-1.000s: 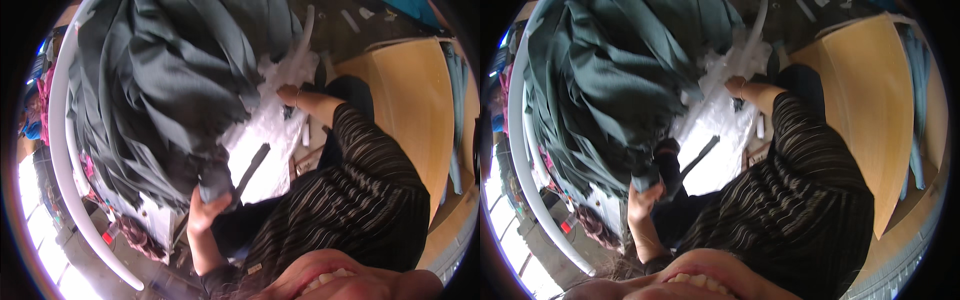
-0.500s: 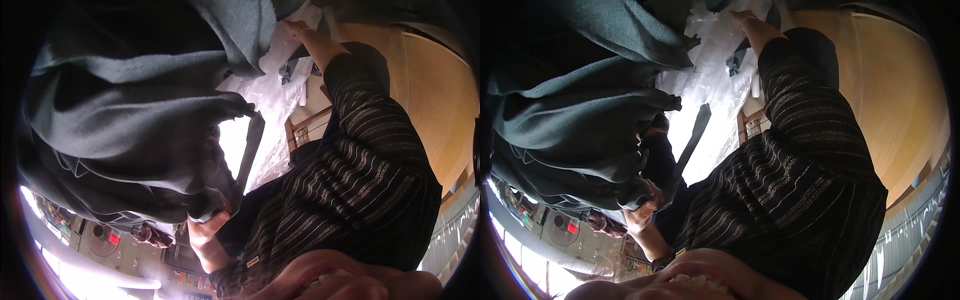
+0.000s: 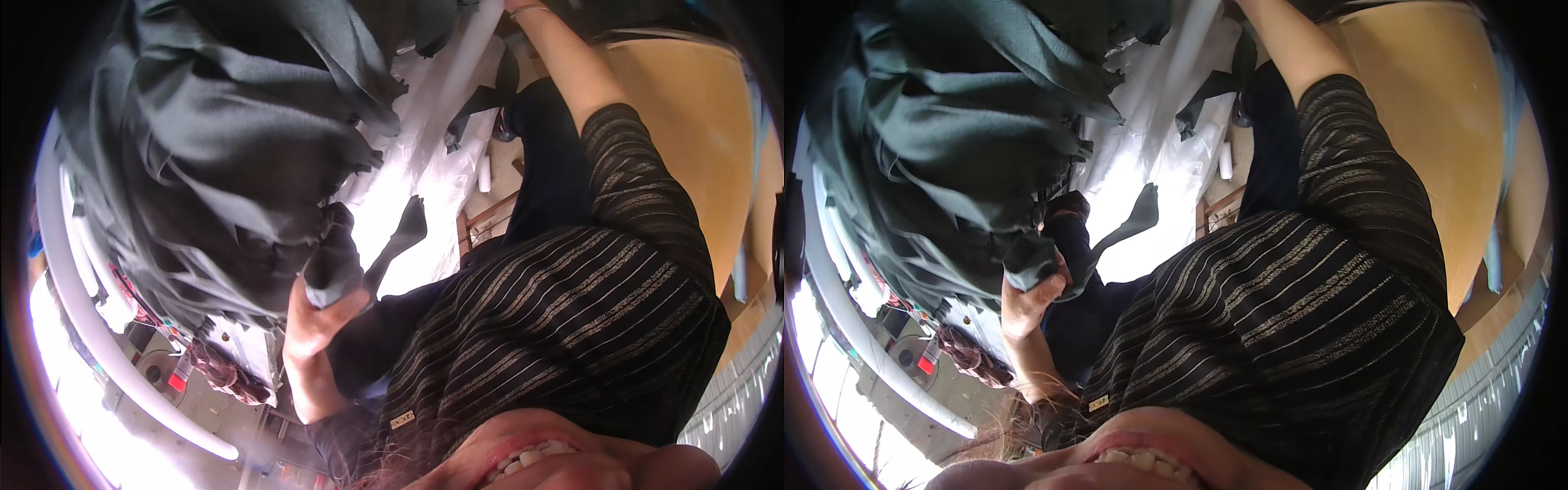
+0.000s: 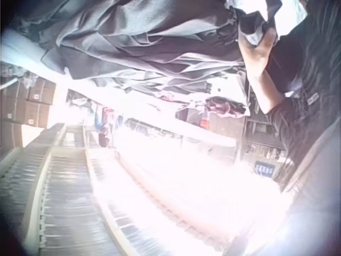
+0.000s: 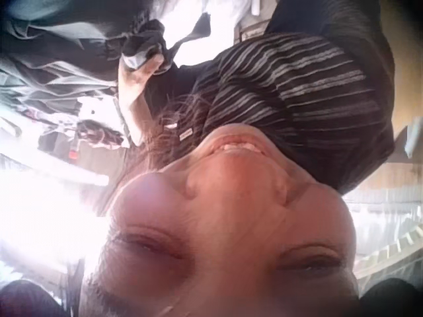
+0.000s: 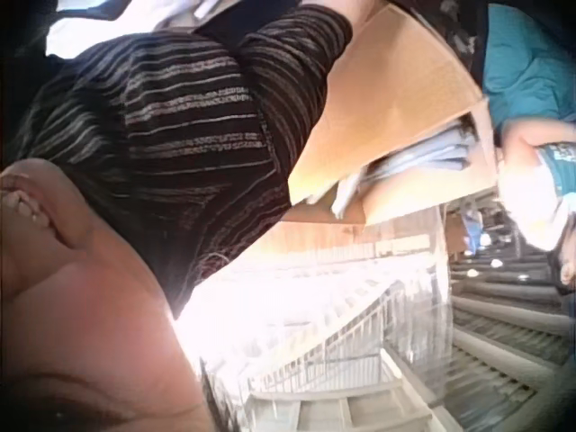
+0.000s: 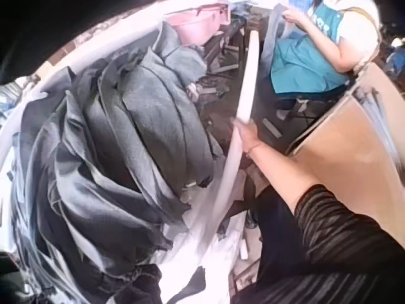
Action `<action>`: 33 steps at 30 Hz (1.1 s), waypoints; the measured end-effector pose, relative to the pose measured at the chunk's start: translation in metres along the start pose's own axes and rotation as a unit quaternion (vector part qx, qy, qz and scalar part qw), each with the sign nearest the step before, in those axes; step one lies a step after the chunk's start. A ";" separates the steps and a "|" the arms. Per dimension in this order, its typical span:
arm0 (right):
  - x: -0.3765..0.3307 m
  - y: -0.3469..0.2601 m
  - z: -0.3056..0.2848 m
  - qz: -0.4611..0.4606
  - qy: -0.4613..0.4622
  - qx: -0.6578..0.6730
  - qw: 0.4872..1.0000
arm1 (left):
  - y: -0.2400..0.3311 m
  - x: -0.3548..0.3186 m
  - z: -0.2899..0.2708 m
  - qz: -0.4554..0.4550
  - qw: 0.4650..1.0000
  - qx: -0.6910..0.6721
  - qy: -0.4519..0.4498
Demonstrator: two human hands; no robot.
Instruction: The person slides a gray fabric cover over a white cylindrical foam tube, adjusts the fit, and trims excess fabric with scissors. The person repeats this process with additional tubes and fabric pieces, placing finished items into a nearby box.
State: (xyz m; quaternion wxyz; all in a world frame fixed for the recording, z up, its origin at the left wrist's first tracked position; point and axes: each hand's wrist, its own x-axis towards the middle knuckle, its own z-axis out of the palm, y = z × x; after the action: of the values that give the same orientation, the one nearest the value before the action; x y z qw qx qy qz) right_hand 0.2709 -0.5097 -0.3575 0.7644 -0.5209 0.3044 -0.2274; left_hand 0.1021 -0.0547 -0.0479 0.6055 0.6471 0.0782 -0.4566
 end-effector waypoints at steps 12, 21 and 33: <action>-0.176 -0.086 -0.043 0.084 -0.175 0.041 0.980 | -0.023 -0.032 0.016 0.164 0.981 0.087 0.049; -0.133 -0.195 -0.021 0.002 -0.323 0.072 0.944 | -0.039 -0.059 0.016 0.297 0.946 0.026 0.129; -0.279 -0.447 0.082 -0.485 -0.379 -0.204 0.761 | -0.027 -0.038 0.014 0.495 0.781 0.175 0.339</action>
State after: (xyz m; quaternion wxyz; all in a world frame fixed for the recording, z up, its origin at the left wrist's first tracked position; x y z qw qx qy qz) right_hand 0.1164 -0.4279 0.1463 0.4811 -0.7860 -0.2641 -0.2845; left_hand 0.0559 -0.0426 -0.0392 0.5588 0.8047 -0.1343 0.1485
